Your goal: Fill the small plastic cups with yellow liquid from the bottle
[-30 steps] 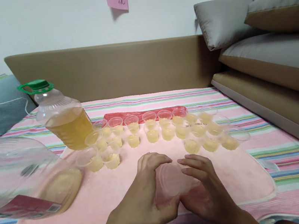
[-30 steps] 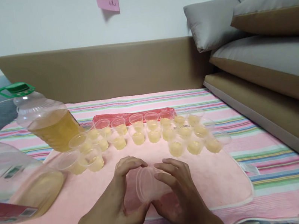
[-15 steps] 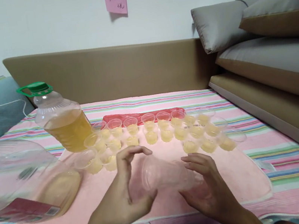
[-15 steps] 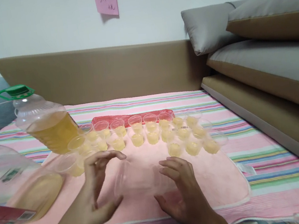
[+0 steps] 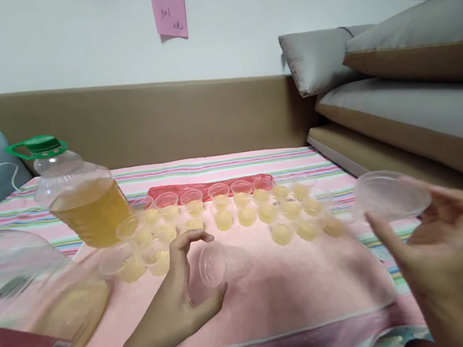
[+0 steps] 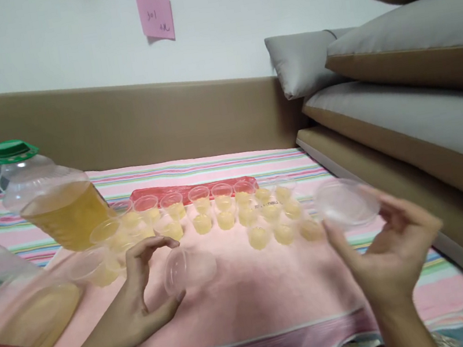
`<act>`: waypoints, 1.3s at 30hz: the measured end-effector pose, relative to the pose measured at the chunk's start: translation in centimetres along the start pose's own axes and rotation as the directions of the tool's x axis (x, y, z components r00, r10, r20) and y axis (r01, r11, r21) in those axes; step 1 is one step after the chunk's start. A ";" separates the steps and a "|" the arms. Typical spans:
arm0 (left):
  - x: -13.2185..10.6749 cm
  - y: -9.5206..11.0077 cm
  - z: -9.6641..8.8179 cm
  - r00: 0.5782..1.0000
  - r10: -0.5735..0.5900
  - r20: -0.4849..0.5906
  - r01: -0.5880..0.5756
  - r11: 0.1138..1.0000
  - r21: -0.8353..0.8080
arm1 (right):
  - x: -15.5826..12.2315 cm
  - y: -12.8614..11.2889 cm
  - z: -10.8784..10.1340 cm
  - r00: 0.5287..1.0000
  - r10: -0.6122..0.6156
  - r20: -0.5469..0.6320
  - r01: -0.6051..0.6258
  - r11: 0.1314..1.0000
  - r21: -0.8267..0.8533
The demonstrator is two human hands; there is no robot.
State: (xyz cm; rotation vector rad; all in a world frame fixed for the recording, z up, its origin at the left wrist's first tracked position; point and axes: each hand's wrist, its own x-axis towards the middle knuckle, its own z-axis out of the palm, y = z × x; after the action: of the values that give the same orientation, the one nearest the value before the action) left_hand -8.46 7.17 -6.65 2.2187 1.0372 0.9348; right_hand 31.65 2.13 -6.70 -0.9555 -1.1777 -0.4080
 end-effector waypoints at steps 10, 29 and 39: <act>0.2 0.3 0.3 0.988 -0.050 0.143 0.038 0.996 0.080 | 2.3 16.1 -3.0 0.817 0.431 -0.383 -0.563 0.740 -0.368; 1.5 1.0 2.0 0.986 0.029 0.164 -0.062 0.979 0.196 | -1.6 17.5 -2.3 0.743 0.638 -0.203 -0.653 0.625 -0.428; 1.6 0.6 2.7 0.993 0.115 0.002 -0.113 0.981 0.157 | -1.5 17.4 -2.4 0.730 0.652 -0.207 -0.668 0.614 -0.420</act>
State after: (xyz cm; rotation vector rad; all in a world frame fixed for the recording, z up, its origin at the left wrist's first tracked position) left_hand -5.42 7.73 -7.36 2.4283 1.0272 0.9386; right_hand 44.99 9.67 -15.47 -1.7287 -0.6061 -0.0924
